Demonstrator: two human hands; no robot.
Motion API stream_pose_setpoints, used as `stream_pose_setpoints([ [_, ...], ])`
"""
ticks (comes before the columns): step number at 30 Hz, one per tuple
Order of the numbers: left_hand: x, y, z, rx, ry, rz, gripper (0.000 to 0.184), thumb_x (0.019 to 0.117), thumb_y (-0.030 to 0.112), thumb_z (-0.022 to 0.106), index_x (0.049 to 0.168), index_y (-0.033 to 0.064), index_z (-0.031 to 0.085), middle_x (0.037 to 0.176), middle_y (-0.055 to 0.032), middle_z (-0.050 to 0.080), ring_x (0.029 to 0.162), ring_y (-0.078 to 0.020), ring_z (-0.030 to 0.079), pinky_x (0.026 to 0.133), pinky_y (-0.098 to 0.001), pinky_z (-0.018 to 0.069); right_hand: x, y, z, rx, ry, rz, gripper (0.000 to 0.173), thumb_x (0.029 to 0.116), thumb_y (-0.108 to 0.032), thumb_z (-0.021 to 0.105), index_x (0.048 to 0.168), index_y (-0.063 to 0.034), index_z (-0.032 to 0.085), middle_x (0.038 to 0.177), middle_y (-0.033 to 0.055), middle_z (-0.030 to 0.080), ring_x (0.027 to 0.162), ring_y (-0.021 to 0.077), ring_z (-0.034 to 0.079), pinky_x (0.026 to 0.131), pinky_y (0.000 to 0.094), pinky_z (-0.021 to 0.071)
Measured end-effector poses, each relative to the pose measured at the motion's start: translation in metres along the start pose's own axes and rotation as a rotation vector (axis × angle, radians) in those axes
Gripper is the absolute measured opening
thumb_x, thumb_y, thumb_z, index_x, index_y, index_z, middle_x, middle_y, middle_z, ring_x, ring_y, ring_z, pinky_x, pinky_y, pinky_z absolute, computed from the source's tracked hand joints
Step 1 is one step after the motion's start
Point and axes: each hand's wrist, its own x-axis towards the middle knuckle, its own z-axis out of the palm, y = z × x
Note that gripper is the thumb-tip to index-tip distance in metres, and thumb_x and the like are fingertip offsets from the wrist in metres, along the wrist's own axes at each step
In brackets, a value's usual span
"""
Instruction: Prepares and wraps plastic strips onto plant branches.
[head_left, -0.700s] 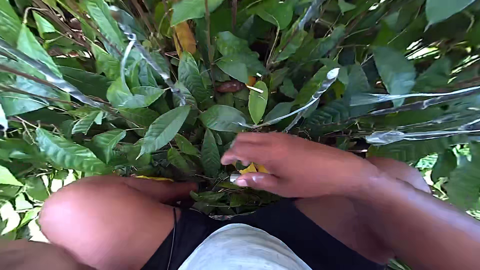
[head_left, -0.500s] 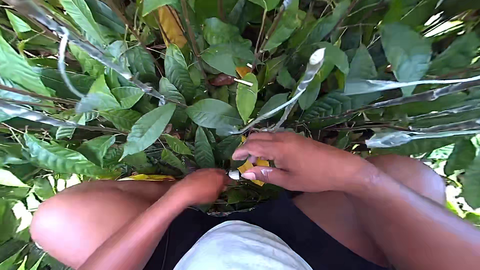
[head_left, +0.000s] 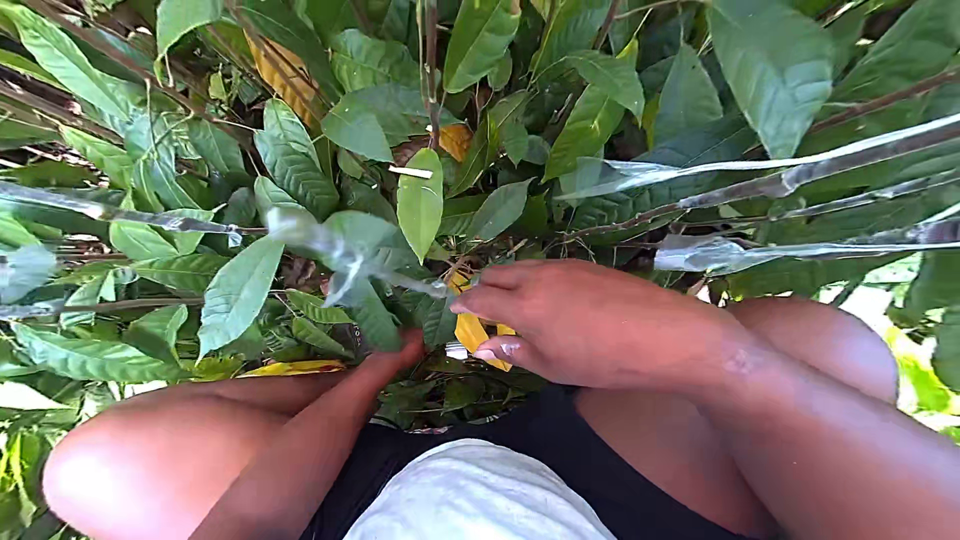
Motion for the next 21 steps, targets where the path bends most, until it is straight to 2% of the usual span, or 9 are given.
stream_pose_setpoints([
  [3, -0.041, 0.001, -0.033, -0.161, -0.083, 0.051, 0.039, 0.1077, 0.023, 0.051, 0.132, -0.0055, 0.058, 0.122, -0.0302, 0.063, 0.116, -0.0442, 0.061, 0.1, -0.0636, 0.0454, -0.003, -0.002, -0.002, 0.042, -0.023, -0.019, 0.038, 0.101, -0.042, 0.062, 0.13, -0.0185, 0.067, 0.112, 0.0047, 0.067, 0.1, 0.0195, 0.067, 0.083, 0.0395, 0.0568],
  [5, -0.082, 0.0, -0.062, -0.24, -0.031, 0.158, 0.033, 0.107, 0.024, 0.052, 0.112, -0.0041, 0.068, 0.106, -0.022, 0.067, 0.099, -0.034, 0.065, 0.09, -0.0567, 0.0503, -0.008, -0.002, -0.003, 0.101, -0.014, -0.064, 0.039, 0.1011, -0.044, 0.06, 0.131, -0.0204, 0.067, 0.111, 0.0026, 0.067, 0.096, 0.0161, 0.067, 0.08, 0.0376, 0.057],
  [7, -0.119, -0.017, -0.071, -0.416, 0.134, 0.396, 0.03, 0.1036, 0.022, 0.053, 0.096, 0.0012, 0.073, 0.097, -0.0061, 0.069, 0.089, -0.0109, 0.064, 0.083, -0.0338, 0.0533, -0.011, -0.002, -0.003, 0.175, -0.001, -0.123, 0.039, 0.1017, -0.045, 0.058, 0.131, -0.0214, 0.066, 0.11, 0.0003, 0.067, 0.092, 0.0119, 0.066, 0.076, 0.0351, 0.0571],
  [8, -0.135, -0.025, -0.069, -0.545, 0.209, 0.504, 0.029, 0.1038, 0.022, 0.053, 0.094, 0.0043, 0.074, 0.099, 0.0005, 0.07, 0.093, -0.0016, 0.063, 0.086, -0.0242, 0.0531, -0.012, -0.002, -0.004, 0.215, -0.008, -0.149, 0.039, 0.1023, -0.046, 0.056, 0.131, -0.0215, 0.066, 0.111, -0.0006, 0.067, 0.093, 0.0105, 0.066, 0.078, 0.0345, 0.0571],
  [9, -0.148, -0.03, -0.067, -0.666, 0.274, 0.572, 0.028, 0.1049, 0.023, 0.054, 0.096, 0.0067, 0.075, 0.103, 0.0036, 0.071, 0.097, 0.0009, 0.063, 0.089, -0.0218, 0.053, -0.011, -0.001, -0.003, 0.254, -0.01, -0.176, 0.039, 0.1026, -0.046, 0.055, 0.132, -0.021, 0.066, 0.112, -0.0007, 0.068, 0.096, 0.0101, 0.066, 0.081, 0.0346, 0.0573],
  [13, -0.174, -0.023, -0.044, -1.116, 0.586, 0.68, 0.017, 0.1012, 0.024, 0.064, 0.102, 0.0124, 0.077, 0.106, 0.0025, 0.074, 0.098, -0.006, 0.069, 0.087, -0.0273, 0.0583, 0.003, -0.009, 0.003, 0.449, -0.144, -0.209, 0.039, 0.103, -0.041, 0.058, 0.131, -0.0147, 0.066, 0.121, 0.0047, 0.069, 0.103, 0.0141, 0.068, 0.089, 0.0376, 0.057],
  [17, -0.173, -0.005, -0.03, -1.414, 0.773, 0.774, 0.009, 0.0927, 0.014, 0.074, 0.102, 0.013, 0.075, 0.102, -0.0043, 0.076, 0.094, -0.0134, 0.073, 0.085, -0.0319, 0.0608, 0.028, -0.031, 0.032, 0.659, -0.252, -0.086, 0.037, 0.1035, -0.035, 0.06, 0.127, -0.0073, 0.068, 0.117, 0.0092, 0.071, 0.102, 0.0156, 0.07, 0.091, 0.0372, 0.0575],
  [19, -0.171, 0.001, -0.029, -1.527, 0.785, 0.816, 0.01, 0.0902, 0.011, 0.076, 0.099, 0.0141, 0.074, 0.099, -0.0036, 0.075, 0.093, -0.0133, 0.072, 0.086, -0.0325, 0.0606, 0.037, -0.044, 0.05, 0.753, -0.151, 0.028, 0.035, 0.1032, -0.031, 0.061, 0.125, -0.0052, 0.069, 0.111, 0.0089, 0.073, 0.096, 0.0122, 0.07, 0.089, 0.0321, 0.0576],
  [21, -0.169, 0.005, -0.027, -1.648, 0.752, 0.857, 0.009, 0.0893, 0.011, 0.077, 0.097, 0.0138, 0.073, 0.096, -0.0045, 0.075, 0.089, -0.0139, 0.073, 0.084, -0.0329, 0.0613, 0.042, -0.054, 0.067, 0.763, 0.097, 0.067, 0.031, 0.1023, -0.026, 0.061, 0.122, -0.0037, 0.069, 0.106, 0.0075, 0.072, 0.091, 0.0096, 0.069, 0.084, 0.028, 0.0584],
])
